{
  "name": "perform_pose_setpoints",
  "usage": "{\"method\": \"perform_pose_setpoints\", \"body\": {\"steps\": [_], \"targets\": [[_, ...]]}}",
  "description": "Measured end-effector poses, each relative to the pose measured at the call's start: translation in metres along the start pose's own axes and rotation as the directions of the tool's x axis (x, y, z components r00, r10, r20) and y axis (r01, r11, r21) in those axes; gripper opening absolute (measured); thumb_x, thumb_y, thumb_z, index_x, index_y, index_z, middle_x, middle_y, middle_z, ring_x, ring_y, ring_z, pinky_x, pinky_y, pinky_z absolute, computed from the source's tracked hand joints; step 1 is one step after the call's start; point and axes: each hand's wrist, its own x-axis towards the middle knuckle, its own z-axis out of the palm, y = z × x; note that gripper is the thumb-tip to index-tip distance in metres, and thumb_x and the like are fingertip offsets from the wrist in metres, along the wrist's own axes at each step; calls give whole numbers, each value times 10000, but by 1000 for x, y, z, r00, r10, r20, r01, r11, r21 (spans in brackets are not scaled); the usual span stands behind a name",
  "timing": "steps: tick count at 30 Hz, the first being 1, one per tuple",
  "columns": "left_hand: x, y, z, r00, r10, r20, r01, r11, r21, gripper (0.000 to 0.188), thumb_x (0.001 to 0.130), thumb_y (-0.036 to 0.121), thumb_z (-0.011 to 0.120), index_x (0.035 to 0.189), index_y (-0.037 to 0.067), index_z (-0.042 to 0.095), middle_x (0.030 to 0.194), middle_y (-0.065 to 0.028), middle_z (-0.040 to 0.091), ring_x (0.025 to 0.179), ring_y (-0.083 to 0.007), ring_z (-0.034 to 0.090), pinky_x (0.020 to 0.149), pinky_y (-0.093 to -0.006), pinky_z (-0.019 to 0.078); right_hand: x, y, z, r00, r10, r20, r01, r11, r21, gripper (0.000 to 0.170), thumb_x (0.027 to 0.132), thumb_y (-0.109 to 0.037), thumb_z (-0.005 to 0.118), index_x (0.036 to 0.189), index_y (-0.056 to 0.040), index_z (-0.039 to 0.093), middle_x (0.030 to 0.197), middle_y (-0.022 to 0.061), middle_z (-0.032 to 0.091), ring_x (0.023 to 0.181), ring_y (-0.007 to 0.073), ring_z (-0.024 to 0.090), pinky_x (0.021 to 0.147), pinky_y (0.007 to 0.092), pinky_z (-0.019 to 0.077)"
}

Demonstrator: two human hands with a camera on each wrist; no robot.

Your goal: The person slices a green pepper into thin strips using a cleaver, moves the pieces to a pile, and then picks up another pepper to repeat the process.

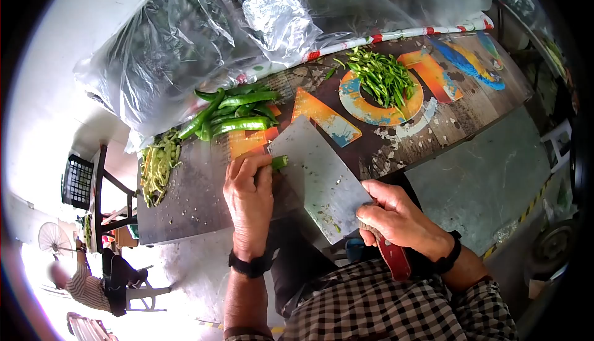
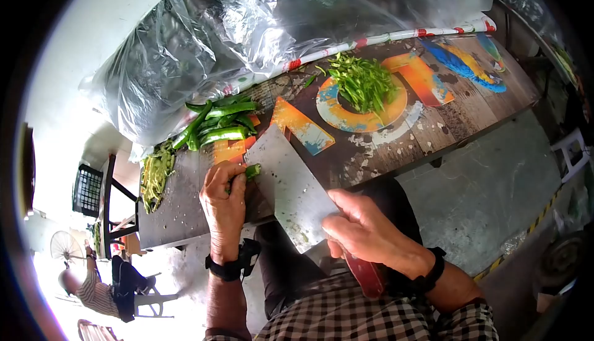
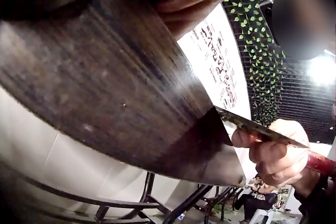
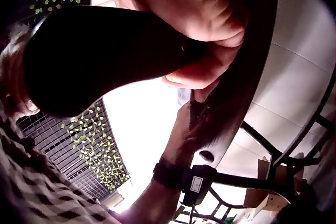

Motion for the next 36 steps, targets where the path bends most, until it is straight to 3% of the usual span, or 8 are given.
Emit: {"method": "perform_pose_setpoints", "body": {"steps": [7,10,19,20,23,28,31,36], "targets": [[0,1,-1,998,-65,5,65,997,-29,131,807,-38,652,913,39,665,912,-121,651,870,-319,626,787,-396,497,6,-3,6,997,53,49,-52,998,-18,190,959,-100,479,1097,15,543,648,59,614,540,69,544,495,234,415],[0,-5,-2,1000,16,-14,-15,1000,10,151,817,-81,629,927,17,666,877,-90,650,701,-186,616,651,-300,493,9,4,13,999,12,47,-14,999,49,197,932,-110,473,1062,29,526,639,79,613,536,93,559,458,250,411],[-1,-15,-15,996,78,33,-76,995,-58,179,819,-83,605,949,18,676,949,-103,676,833,-197,657,755,-282,514,9,-3,21,998,54,38,-56,997,56,193,964,-92,493,1116,18,536,654,47,610,553,73,565,519,225,433],[-5,-15,-23,1000,16,15,-14,995,-100,194,808,-74,618,959,21,691,993,-97,688,886,-201,668,795,-292,521,9,-3,21,998,48,35,-50,997,54,191,961,-91,496,1112,18,539,665,45,609,554,76,569,515,226,435],[-14,-26,-50,1000,15,-18,-11,978,206,214,777,-74,647,957,21,714,1012,-74,689,821,-170,639,712,-276,506,11,1,19,999,40,30,-41,998,50,190,954,-88,503,1103,20,546,701,39,609,558,83,581,507,230,440],[-30,-51,-49,990,-128,56,127,992,6,215,792,-82,652,980,4,711,956,-67,689,747,-107,597,675,-250,485,12,4,21,999,41,25,-42,998,39,206,949,-83,508,1121,27,539,751,35,606,561,90,594,498,237,445],[-27,-49,-49,981,-175,86,177,984,-18,223,778,-36,656,983,32,710,953,-120,706,844,-273,663,758,-341,525,11,3,19,998,54,38,-54,998,15,215,951,-82,508,1134,29,530,732,44,605,557,91,593,495,235,445],[-23,-44,-48,978,-182,104,186,982,-36,240,795,-44,638,1008,35,716,970,-125,712,881,-274,676,791,-342,528,16,2,20,997,27,75,-31,998,53,210,953,-81,508,1133,27,527,712,53,607,549,90,588,491,231,444]]}}
